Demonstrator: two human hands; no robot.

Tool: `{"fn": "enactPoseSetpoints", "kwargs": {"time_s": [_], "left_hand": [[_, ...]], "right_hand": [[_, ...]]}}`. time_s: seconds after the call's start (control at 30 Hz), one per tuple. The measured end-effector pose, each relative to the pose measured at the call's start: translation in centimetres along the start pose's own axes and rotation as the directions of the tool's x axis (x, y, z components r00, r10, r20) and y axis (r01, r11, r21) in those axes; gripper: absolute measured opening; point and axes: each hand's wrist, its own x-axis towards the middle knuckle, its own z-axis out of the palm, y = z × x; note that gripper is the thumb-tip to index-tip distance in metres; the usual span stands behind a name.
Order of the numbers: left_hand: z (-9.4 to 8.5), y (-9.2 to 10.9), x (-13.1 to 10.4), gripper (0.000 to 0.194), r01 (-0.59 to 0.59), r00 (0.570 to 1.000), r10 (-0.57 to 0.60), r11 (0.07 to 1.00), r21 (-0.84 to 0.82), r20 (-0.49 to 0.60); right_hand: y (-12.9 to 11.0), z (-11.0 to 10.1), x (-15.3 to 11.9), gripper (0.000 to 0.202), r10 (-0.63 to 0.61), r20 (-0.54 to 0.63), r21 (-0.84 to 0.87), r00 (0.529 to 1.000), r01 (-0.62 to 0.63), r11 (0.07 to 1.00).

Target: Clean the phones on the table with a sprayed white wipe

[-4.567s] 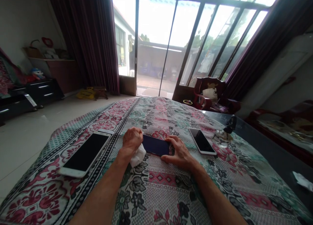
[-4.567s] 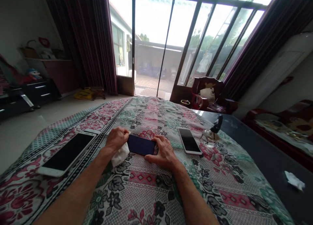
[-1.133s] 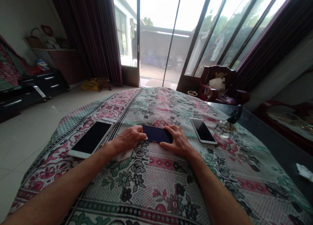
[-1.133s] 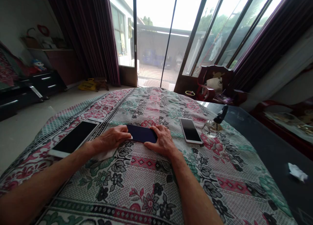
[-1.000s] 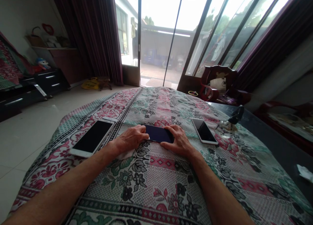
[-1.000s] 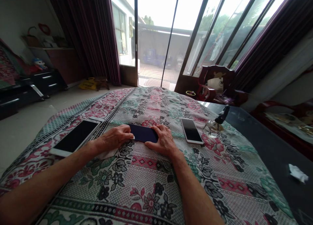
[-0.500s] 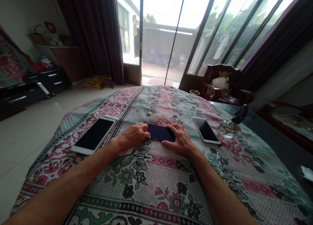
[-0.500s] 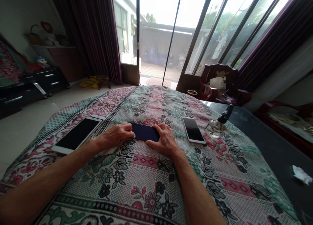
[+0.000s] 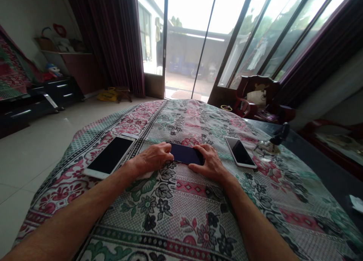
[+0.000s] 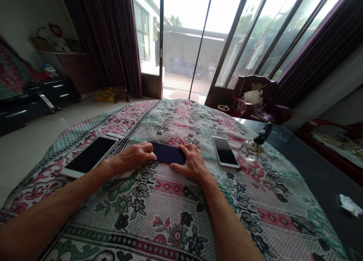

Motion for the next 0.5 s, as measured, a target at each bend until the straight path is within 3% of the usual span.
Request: {"fn": "enactPoseSetpoints", "kwargs": {"time_s": [0.2,0.37,0.5], "left_hand": [[0.2,-0.8,-0.6,0.028,0.147,0.989,-0.148,0.987,0.067,0.004],[0.4,0.7,0.2,0.024,0.098,0.995,-0.096,0.994,0.04,-0.032],[0.2,0.0,-0.1,0.026,0.181,0.983,-0.181,0.982,0.06,-0.005]], "right_hand": [[0.1,0.1,0.0,0.062,-0.004,0.008,-0.003,1.0,0.004,1.0],[0.0,0.0,0.0,0.062,-0.001,0.011,-0.011,1.0,0.002,1.0],[-0.1,-0.1,0.0,0.061,0.0,0.015,-0.008,1.0,0.0,1.0]]}}
